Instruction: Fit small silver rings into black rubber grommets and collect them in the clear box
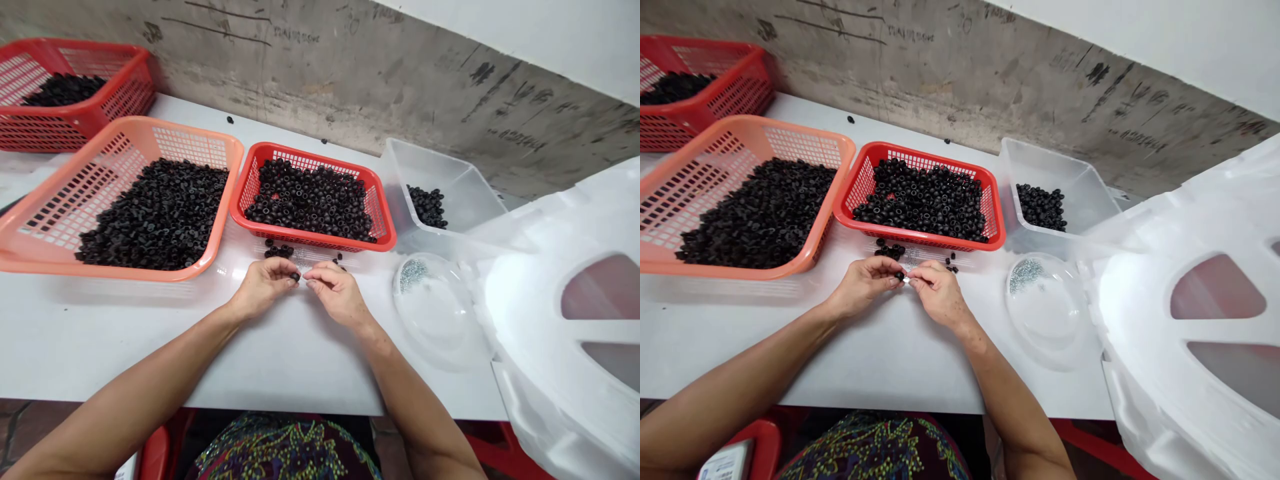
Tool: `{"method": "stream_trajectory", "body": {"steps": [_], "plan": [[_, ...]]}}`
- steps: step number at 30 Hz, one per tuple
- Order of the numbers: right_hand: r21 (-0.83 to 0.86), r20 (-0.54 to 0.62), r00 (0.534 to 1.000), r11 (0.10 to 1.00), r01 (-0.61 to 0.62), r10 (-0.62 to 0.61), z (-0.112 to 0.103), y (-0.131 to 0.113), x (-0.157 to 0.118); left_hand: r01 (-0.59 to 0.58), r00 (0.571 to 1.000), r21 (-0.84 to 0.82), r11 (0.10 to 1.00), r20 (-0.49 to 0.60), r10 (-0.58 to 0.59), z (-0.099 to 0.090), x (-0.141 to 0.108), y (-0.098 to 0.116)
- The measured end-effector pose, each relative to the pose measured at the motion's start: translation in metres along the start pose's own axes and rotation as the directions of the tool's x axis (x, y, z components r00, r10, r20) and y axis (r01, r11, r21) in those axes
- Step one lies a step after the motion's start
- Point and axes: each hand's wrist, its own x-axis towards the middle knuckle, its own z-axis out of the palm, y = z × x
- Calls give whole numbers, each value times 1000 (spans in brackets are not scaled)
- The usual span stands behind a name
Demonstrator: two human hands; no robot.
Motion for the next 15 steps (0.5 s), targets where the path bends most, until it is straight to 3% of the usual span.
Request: {"method": "stream_trajectory", "body": {"steps": [9, 15], "plan": [[57, 51, 997, 997, -62, 59, -2, -3, 0, -71, 996, 218, 973, 65, 58, -2, -1, -1], [63, 70, 996, 996, -64, 60, -3, -4, 0, -56, 992, 208, 977, 126, 30, -2, -2, -5]]}}
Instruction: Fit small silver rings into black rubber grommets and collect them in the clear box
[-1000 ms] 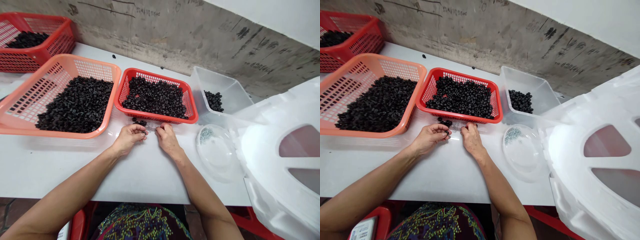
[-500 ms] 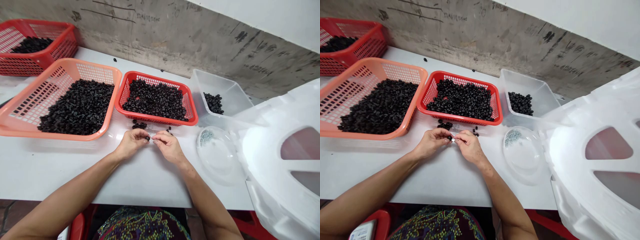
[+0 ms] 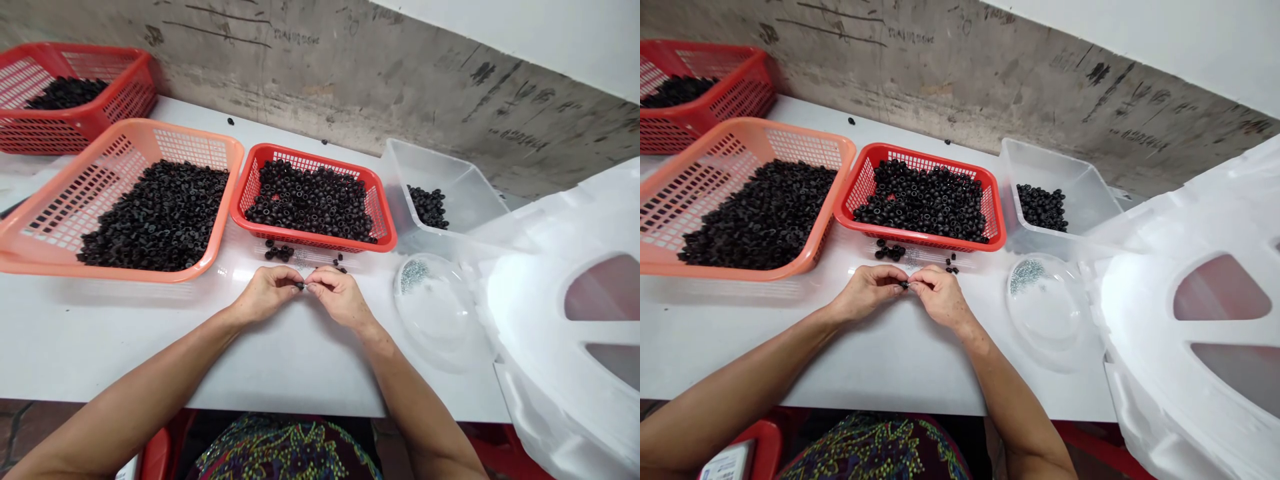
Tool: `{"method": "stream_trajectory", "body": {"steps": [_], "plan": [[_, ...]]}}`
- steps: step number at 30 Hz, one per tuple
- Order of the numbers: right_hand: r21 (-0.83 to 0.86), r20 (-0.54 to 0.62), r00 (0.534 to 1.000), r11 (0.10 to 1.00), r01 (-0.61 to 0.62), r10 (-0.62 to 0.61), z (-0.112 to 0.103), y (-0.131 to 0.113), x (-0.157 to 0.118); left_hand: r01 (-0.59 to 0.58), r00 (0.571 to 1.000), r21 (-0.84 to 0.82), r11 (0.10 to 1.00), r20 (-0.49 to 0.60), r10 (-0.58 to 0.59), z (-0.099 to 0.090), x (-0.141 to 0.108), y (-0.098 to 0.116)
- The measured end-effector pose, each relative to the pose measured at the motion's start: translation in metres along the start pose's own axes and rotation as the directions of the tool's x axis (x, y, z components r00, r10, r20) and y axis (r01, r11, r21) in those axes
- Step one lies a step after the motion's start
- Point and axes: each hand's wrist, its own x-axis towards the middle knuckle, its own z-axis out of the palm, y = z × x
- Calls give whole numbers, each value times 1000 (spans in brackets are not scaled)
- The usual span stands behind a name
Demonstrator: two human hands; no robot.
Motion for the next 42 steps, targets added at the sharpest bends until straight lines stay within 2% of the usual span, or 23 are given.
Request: {"method": "stream_trajectory", "body": {"steps": [8, 13, 17, 22, 28, 35, 38, 42], "plan": [[-1, -32, 998, 999, -53, 53, 4, 2, 1, 64, 998, -148, 987, 23, -61, 2, -1, 4], [48, -55, 988, 989, -143, 146, 9, 4, 0, 19, 1000, -126, 992, 5, -18, 2, 0, 2], [171, -34, 980, 967, -189, 197, 8, 4, -1, 28, 1000, -149, 988, 15, -26, 2, 0, 1], [399, -31, 976, 898, -186, 216, -3, 11, 0, 124, 992, -257, 959, 16, -124, 1, -1, 1], [579, 74, 971, 783, -227, 227, -5, 16, 1, 134, 989, -400, 907, -3, -148, 0, 0, 1], [577, 91, 953, 764, -287, 290, -3, 11, -1, 135, 990, -366, 921, 9, -142, 0, 0, 1], [514, 69, 967, 822, -244, 243, -4, 7, -3, 135, 991, -306, 942, 16, -136, 0, 0, 2], [325, -6, 976, 924, -203, 216, -4, -2, -6, 140, 990, -230, 963, 33, -136, 1, -1, 6]]}}
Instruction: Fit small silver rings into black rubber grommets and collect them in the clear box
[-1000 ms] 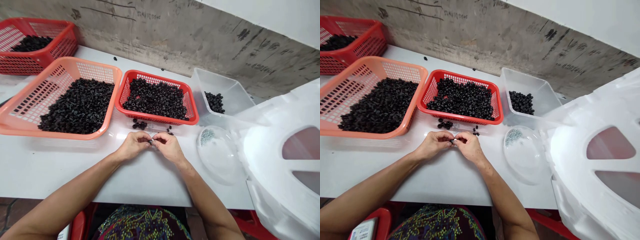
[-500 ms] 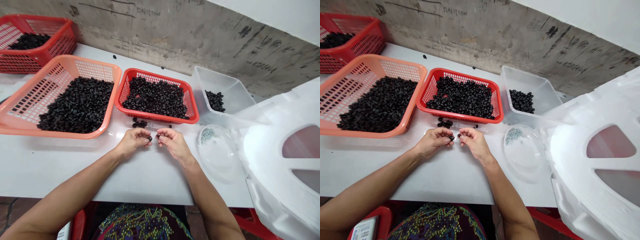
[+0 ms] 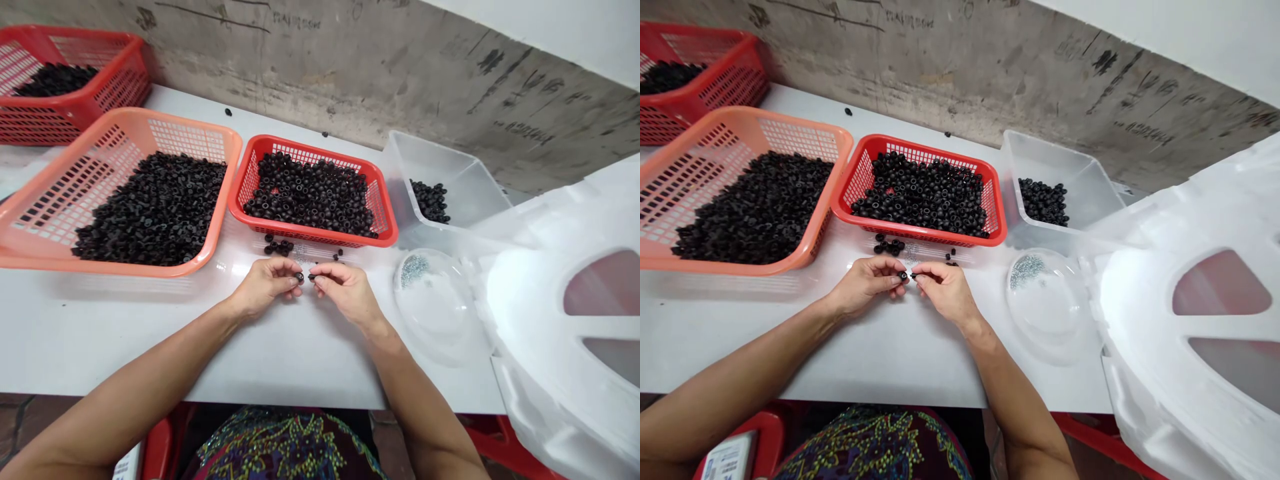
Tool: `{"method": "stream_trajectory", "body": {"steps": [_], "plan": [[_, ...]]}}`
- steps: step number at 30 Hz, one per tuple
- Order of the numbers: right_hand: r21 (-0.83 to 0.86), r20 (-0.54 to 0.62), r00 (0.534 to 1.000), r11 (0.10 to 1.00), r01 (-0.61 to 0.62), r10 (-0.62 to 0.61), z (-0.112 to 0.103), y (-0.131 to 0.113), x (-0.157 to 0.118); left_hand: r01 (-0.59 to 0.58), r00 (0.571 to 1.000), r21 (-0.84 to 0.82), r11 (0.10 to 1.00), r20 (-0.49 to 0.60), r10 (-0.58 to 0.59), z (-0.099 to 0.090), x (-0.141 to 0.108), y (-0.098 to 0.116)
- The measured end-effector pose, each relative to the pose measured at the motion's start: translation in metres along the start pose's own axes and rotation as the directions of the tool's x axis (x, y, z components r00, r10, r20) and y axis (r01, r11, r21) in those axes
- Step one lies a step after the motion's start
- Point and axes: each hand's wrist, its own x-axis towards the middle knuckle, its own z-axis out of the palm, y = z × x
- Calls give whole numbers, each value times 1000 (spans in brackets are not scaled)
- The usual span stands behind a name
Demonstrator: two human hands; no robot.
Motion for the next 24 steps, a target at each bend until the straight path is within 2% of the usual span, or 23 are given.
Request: {"method": "stream_trajectory", "body": {"steps": [5, 13, 17, 19, 22, 24], "plan": [[-201, -72, 993, 976, 78, -94, 6, 0, -3, -21, 1000, 89, 996, -17, 23, 2, -1, 0], [-392, -12, 968, 892, 225, -249, 6, 5, -2, -60, 998, 156, 986, -20, 63, 4, -2, -2], [-481, 30, 950, 828, 287, -312, 8, 1, -4, -94, 995, 251, 963, -9, 100, 3, -1, -7], [-545, 52, 933, 773, 326, -357, 11, 2, -6, -153, 986, 355, 922, -9, 167, 2, -1, -12], [-638, 86, 908, 677, 366, -410, 16, 5, -8, -252, 957, 536, 805, 12, 291, 0, 0, -18], [-654, 96, 909, 663, 365, -405, 17, 6, -8, -277, 945, 603, 748, 29, 326, -1, -1, -19]]}}
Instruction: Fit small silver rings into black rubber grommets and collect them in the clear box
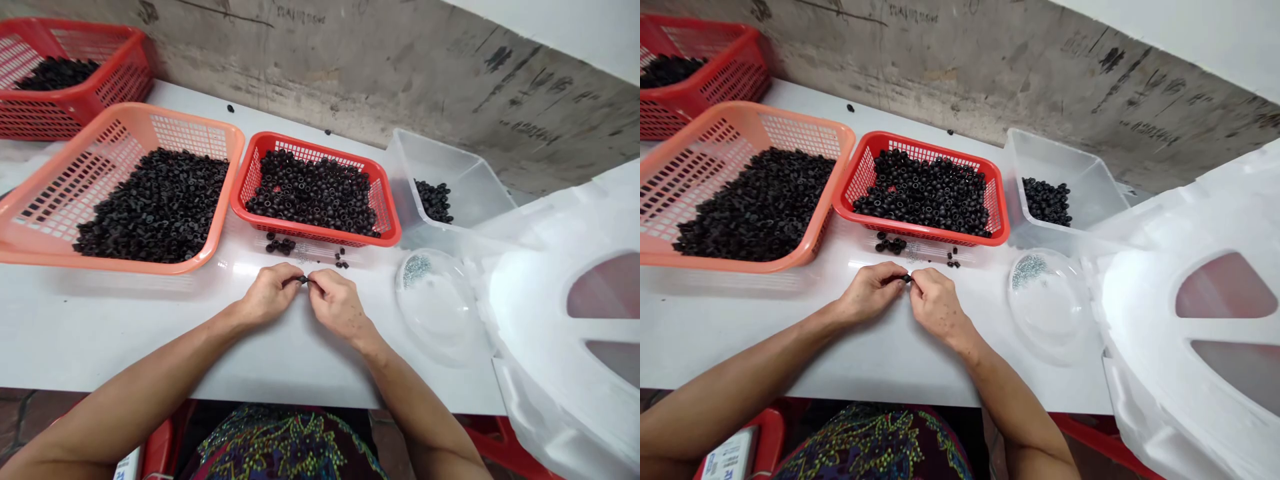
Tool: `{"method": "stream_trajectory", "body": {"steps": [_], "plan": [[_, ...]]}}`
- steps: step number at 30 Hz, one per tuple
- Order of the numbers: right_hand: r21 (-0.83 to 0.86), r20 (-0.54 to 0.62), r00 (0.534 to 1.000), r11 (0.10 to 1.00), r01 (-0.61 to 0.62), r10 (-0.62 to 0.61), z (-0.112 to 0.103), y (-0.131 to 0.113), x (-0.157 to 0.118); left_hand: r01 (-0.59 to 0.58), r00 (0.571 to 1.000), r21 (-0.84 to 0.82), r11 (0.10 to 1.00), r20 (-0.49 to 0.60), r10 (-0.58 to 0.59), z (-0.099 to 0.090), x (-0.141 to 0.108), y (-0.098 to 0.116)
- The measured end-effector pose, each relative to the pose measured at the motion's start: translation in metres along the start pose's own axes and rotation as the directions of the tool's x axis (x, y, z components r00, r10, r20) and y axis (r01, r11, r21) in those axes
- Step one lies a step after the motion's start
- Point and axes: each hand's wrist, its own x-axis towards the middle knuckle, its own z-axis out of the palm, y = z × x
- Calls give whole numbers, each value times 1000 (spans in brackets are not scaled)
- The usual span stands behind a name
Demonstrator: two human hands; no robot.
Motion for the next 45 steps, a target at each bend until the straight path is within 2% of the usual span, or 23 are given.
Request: {"method": "stream_trajectory", "body": {"steps": [3, 6, 10, 12, 15, 17, 18, 20, 22, 24, 26, 27, 29, 32, 35, 41, 45], "plan": [[133, 46, 991, 983, -128, 123, -1, 3, 3, 20, 999, -8, 1000, 32, -20, -2, -1, 4], [324, 159, 951, 895, -305, 266, -5, 9, 8, 75, 994, -85, 994, 83, -68, -3, -2, 8], [414, 253, 911, 815, -406, 326, -4, 12, 10, 204, 976, -156, 967, 112, -188, -3, -2, 9], [390, 208, 931, 848, -360, 300, -1, 10, 8, 263, 963, -193, 945, 110, -246, -3, -2, 8], [237, 90, 987, 960, -149, 131, 5, 4, 4, 301, 953, -226, 926, 99, -285, -2, -2, 6], [154, 63, 997, 987, -48, 39, 7, 2, 3, 291, 956, -213, 933, 84, -280, -2, -2, 5], [149, 57, 998, 988, -40, 32, 8, 2, 3, 284, 959, -204, 937, 79, -274, -1, -2, 5], [234, 73, 992, 965, -118, 103, 6, 4, 5, 267, 963, -191, 945, 77, -257, 0, -3, 6], [418, 168, 959, 864, -280, 229, 2, 10, 8, 215, 976, -175, 961, 81, -203, 2, -4, 8], [608, 323, 900, 664, -434, 293, -1, 18, 10, 126, 990, -138, 982, 84, -115, 3, -5, 10], [723, 440, 857, 461, -514, 266, -4, 25, 12, 42, 996, -95, 995, 80, -35, 3, -5, 12], [753, 474, 847, 387, -532, 242, -5, 28, 12, 5, 997, -79, 997, 78, 1, 4, -6, 13], [774, 528, 828, 296, -560, 188, -5, 33, 11, -72, 995, -67, 995, 63, 76, 4, -7, 13], [763, 602, 791, 216, -609, 106, -5, 35, 9, -175, 984, -35, 984, 18, 175, 7, -8, 9], [755, 638, 769, 161, -635, 39, -3, 35, 8, -187, 982, -1, 982, -20, 187, 9, -8, 5], [799, 584, 810, 139, -586, 57, 0, 33, 8, -182, 983, -194, 964, -10, 183, 9, -7, 7], [832, 515, 850, 177, -527, 110, 3, 32, 8, -163, 985, -260, 952, 13, 172, 12, -8, 8]]}}
